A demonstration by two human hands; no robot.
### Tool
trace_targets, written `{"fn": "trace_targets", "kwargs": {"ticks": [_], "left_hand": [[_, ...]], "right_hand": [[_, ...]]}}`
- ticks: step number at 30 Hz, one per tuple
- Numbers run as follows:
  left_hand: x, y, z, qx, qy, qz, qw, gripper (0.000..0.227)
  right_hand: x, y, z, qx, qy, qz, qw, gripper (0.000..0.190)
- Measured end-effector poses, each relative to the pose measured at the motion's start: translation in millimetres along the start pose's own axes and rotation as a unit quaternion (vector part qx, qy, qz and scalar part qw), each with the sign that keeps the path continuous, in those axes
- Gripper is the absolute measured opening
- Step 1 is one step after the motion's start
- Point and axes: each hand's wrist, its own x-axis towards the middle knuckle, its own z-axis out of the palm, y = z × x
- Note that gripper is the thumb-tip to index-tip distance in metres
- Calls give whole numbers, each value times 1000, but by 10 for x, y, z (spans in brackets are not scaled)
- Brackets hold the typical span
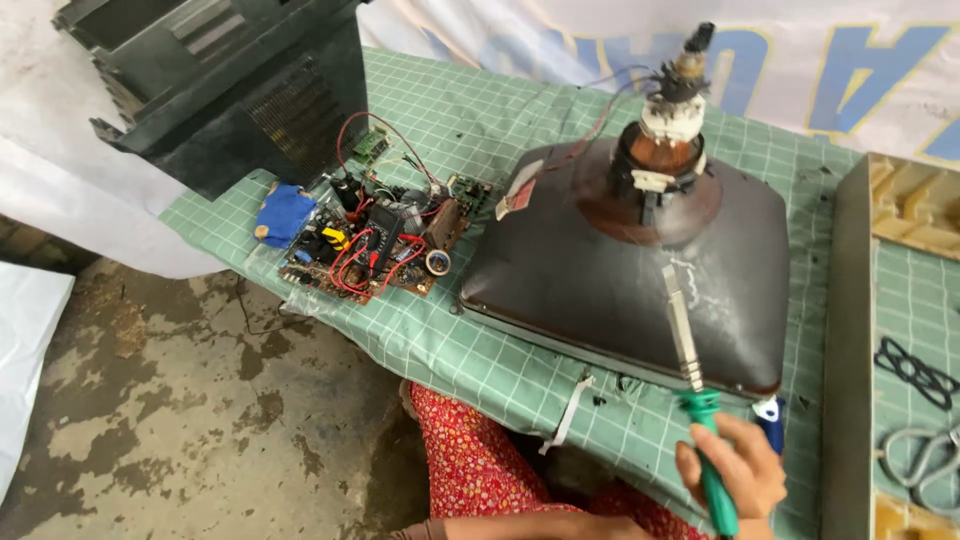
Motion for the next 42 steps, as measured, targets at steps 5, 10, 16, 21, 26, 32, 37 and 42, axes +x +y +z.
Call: {"fn": "trace_targets", "kwargs": {"ticks": [5,10,16,21,26,32,37,42], "left_hand": [[-66,-165,131,43,4,-24,999,33],[-201,-246,35,47,54,38,997,15],[-24,-18,-6,508,437,369,643,8],[-148,265,-127,546,399,288,678,76],[-322,501,-268,449,284,193,825,57],[-618,553,-289,47,323,210,922,33],[-979,973,-266,-270,311,221,884,35],[-1354,937,-519,-191,393,228,870,29]], "right_hand": [[-58,218,-455,-77,37,-23,996,18],[63,-20,-767,42,74,102,991,32],[-411,-378,-445,187,-28,158,969,30],[-592,-649,-316,136,-128,232,955,26],[-668,-605,-103,303,-181,279,893,30],[-847,-903,385,421,-215,343,812,79],[-1104,-1109,576,373,-453,243,772,11],[-1403,-645,735,288,-487,269,779,15]]}}
